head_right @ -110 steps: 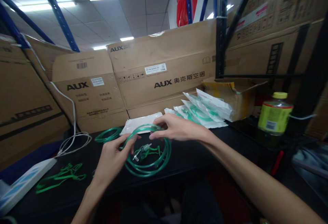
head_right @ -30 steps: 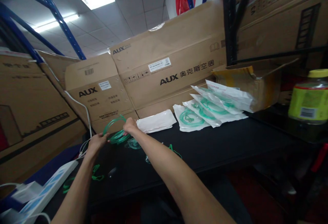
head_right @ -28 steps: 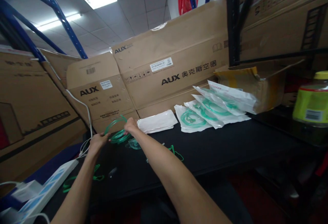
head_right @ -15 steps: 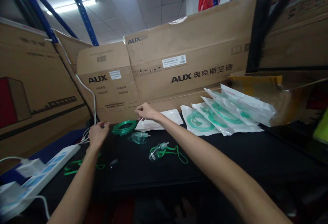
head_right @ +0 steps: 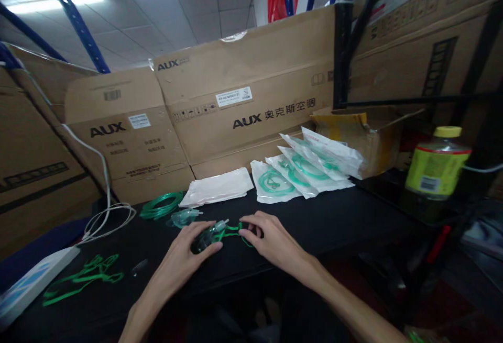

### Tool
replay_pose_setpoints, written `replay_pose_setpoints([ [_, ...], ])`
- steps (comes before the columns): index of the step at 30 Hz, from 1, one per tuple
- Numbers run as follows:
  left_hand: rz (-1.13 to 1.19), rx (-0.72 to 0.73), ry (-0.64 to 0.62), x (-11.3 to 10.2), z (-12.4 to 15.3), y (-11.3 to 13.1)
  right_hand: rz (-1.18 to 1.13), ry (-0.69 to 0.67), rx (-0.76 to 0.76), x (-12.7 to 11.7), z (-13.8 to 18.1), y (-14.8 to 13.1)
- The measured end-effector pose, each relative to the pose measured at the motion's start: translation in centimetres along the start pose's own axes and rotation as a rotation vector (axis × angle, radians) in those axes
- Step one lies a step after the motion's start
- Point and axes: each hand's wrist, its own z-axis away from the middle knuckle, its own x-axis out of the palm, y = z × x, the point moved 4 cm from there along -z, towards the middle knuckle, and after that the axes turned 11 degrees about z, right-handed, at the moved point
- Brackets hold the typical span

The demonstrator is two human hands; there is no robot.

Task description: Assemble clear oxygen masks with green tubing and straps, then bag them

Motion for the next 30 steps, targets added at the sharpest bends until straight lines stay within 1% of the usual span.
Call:
replay_pose_setpoints([
  [2,-0.012,0.050,-0.002,0.5,-0.4,0.0,-0.028,0.027,-0.015,0.3,-0.1,-0.2],
  [4,-0.012,0.111,0.015,0.6,-0.9,0.4,-0.061,0.036,-0.062,0.3,-0.4,-0.5],
  [7,0.018,0.219,0.005,1.1,-1.5,1.7,-0.122,0.035,-0.147,0.2,-0.7,-0.8],
  [10,0.083,0.280,-0.020,1.9,-2.1,3.0,-0.208,0.043,-0.143,-0.2,-0.7,-0.6],
  [15,0.160,0.245,-0.006,2.9,-2.4,3.5,-0.399,0.044,0.011,-0.5,-0.5,0.2],
  [19,0.188,0.185,-0.026,2.6,-2.0,3.2,-0.587,0.013,0.066,-0.3,-0.4,0.4],
  [21,0.202,0.163,-0.027,2.2,-1.9,3.1,-0.641,0.014,0.095,-0.3,-0.4,0.4],
  [27,0.228,0.218,0.049,1.8,-1.8,3.1,-0.624,-0.012,0.123,-0.3,-0.3,0.4],
  [30,0.248,0.210,0.076,1.8,-1.8,2.9,-0.604,-0.031,0.129,-0.2,-0.3,0.6],
])
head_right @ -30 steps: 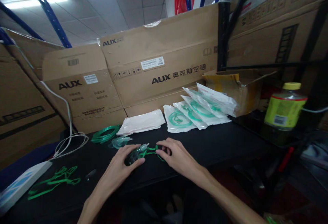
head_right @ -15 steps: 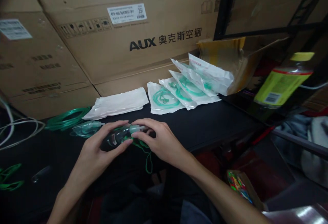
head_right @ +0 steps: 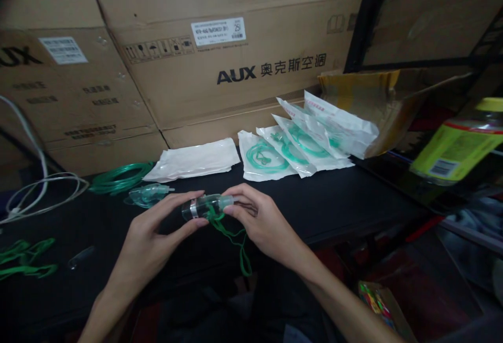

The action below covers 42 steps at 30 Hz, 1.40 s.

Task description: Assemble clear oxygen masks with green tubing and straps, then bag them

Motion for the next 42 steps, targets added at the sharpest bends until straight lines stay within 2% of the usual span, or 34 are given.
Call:
replay_pose_setpoints([
  [5,0.083,-0.092,-0.056,0.1,-0.1,-0.8,-0.069,-0.003,0.000,-0.2,-0.2,0.4],
  [9,0.094,-0.096,-0.085,0.1,-0.3,-1.0,-0.112,0.003,0.065,-0.4,-0.2,0.5],
  [13,0.084,-0.085,-0.072,0.1,-0.2,-1.2,-0.166,0.006,0.129,-0.3,-0.1,0.3],
  [19,0.029,-0.146,-0.062,0.1,-0.2,-1.9,-0.224,-0.004,0.147,-0.2,0.0,0.1],
  [23,-0.050,-0.153,0.027,-0.3,-0.3,-2.0,-0.244,0.037,0.156,-0.3,-0.1,0.2],
  [26,-0.122,-0.094,0.186,-1.0,-0.3,-0.9,-0.241,0.085,0.183,-0.5,-0.1,0.5],
  [28,-0.118,-0.041,0.226,-1.1,-0.2,0.2,-0.237,0.089,0.200,-0.5,-0.1,0.6],
  [31,-0.038,0.003,0.113,-0.1,-0.3,1.3,-0.235,0.068,0.187,-0.3,-0.2,0.6],
  [34,0.044,-0.020,0.002,1.1,-0.3,1.4,-0.195,0.055,0.166,-0.3,-0.1,0.6],
  [39,0.076,-0.047,0.003,1.7,-0.3,1.2,-0.050,0.026,0.151,-0.3,-0.1,0.4],
  [42,0.072,-0.066,0.011,1.7,-0.3,1.1,-0.049,0.015,0.101,-0.1,-0.1,0.0],
])
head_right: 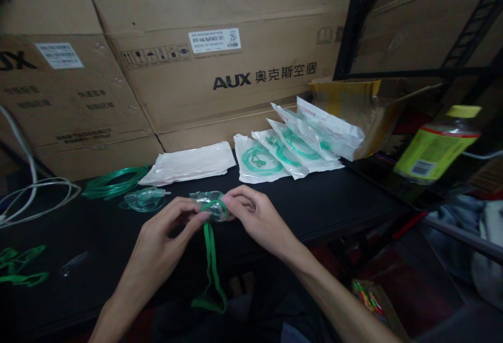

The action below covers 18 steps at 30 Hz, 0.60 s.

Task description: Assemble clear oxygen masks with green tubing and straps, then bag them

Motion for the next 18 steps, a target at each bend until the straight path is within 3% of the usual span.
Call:
replay_pose_setpoints([
  [6,0.033,-0.139,-0.129,0.9,0.4,-0.7,0.017,-0.138,-0.089,1.0,0.6,-0.2],
  [13,0.153,-0.311,-0.173,0.9,1.0,-1.3,0.098,-0.109,-0.145,1.0,0.6,-0.1],
  [18,0.130,-0.340,-0.165,0.7,1.0,-1.5,0.125,-0.067,-0.167,0.9,0.8,-0.6],
])
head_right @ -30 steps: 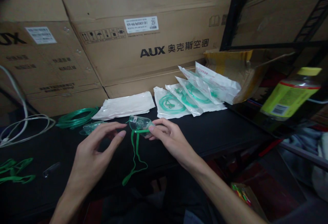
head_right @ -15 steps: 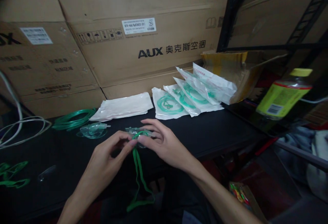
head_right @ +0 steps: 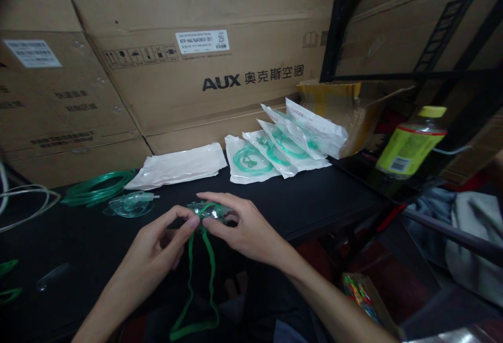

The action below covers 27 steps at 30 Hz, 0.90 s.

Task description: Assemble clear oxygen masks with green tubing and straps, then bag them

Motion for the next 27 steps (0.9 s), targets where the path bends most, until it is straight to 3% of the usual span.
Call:
replay_pose_setpoints([
  [6,0.016,-0.033,-0.014,0.2,0.3,0.8,0.270,0.094,-0.160,0.0,0.4,-1.3],
  [10,0.064,-0.085,-0.057,0.5,0.6,1.2,0.314,0.158,-0.116,0.0,0.5,-1.2],
  [20,0.038,-0.084,-0.082,1.0,0.8,1.9,0.009,0.219,0.154,-0.3,0.2,0.1],
  [27,0.001,-0.066,-0.054,0.9,0.9,2.2,-0.020,0.239,0.148,-0.3,0.3,0.5],
])
